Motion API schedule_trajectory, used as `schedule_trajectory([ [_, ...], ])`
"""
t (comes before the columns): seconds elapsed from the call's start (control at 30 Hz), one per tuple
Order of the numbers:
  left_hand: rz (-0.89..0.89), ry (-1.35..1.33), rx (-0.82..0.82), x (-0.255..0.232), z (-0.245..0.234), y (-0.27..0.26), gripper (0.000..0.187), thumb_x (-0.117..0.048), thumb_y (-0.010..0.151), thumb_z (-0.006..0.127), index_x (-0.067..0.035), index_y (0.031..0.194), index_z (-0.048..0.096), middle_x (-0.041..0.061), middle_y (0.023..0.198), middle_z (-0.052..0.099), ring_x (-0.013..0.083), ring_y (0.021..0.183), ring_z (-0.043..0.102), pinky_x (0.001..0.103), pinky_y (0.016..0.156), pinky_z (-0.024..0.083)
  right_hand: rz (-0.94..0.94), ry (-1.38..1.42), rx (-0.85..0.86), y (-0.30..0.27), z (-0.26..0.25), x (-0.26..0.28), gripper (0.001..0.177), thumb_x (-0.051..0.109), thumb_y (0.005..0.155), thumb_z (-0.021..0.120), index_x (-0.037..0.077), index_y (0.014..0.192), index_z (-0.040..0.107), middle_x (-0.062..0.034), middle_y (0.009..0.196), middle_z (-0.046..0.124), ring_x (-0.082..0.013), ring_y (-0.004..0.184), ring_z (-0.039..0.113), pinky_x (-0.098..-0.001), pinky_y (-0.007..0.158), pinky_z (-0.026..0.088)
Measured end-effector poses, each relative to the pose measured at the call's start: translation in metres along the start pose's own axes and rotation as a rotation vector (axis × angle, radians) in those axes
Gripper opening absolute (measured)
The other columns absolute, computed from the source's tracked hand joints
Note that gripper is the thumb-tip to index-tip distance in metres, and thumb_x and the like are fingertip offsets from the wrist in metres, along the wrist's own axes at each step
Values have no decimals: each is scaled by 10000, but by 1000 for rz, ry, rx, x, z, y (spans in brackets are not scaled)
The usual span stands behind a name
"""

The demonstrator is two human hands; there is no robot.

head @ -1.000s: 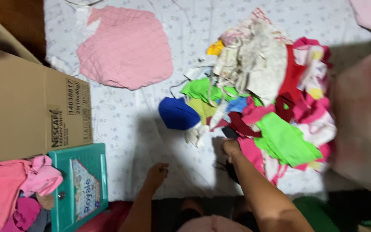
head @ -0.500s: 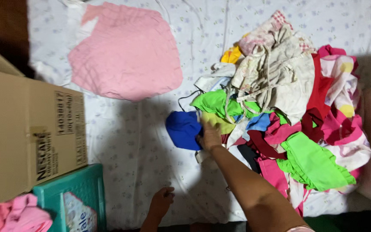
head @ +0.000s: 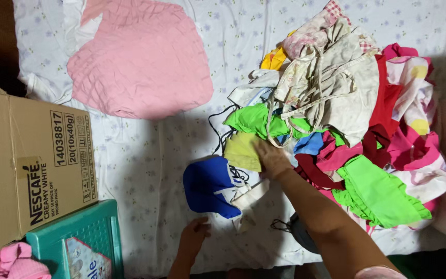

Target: The person folds various pieces of clothing, including a yellow shirt, a pink blanket, a white towel, and a black garment, on a bed. They place the folded items into a white plastic storage bin.

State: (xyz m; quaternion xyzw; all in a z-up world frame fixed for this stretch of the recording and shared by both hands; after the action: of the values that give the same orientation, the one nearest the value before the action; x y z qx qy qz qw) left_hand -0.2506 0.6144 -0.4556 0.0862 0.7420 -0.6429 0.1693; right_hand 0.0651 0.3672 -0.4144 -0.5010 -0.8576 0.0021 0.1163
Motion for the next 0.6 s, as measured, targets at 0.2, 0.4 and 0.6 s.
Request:
schedule_trajectory([
  [0.2,-90,-132,5,68,-5,8,387,-151,958,633,-1,1314,663,188,1079,768,265,862,710,375,761,582,205,234,237,35,-1,-34,512,212,931,617,288,1437,584,-113,1288,685,-305,1175,645,-446,974,504],
  [0.4,75,51,-56,-5,7,-36,351,-209,994,615,-19,1274,711,168,991,742,230,816,639,354,715,515,376,1314,345,-7,-114,-14,405,134,930,636,82,1331,661,-83,1137,757,-207,999,699,-362,875,563],
  [0.6,1085,53,-347,-232,21,-195,416,-177,986,600,-14,1368,632,122,1322,655,213,1194,627,334,1007,483,514,1958,255,-100,-214,21,391,194,911,699,24,1261,662,-82,1116,759,-194,944,738,-373,841,598],
])
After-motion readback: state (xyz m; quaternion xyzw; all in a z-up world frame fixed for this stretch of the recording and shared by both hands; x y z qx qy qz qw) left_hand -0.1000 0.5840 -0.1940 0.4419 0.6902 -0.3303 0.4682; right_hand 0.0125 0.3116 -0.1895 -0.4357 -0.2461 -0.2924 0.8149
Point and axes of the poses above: each hand's wrist, its own y-axis towards the middle knuckle, its own z-axis out of the palm, x = y × z, the point moved 10 cm from there along y, towards the middle knuckle
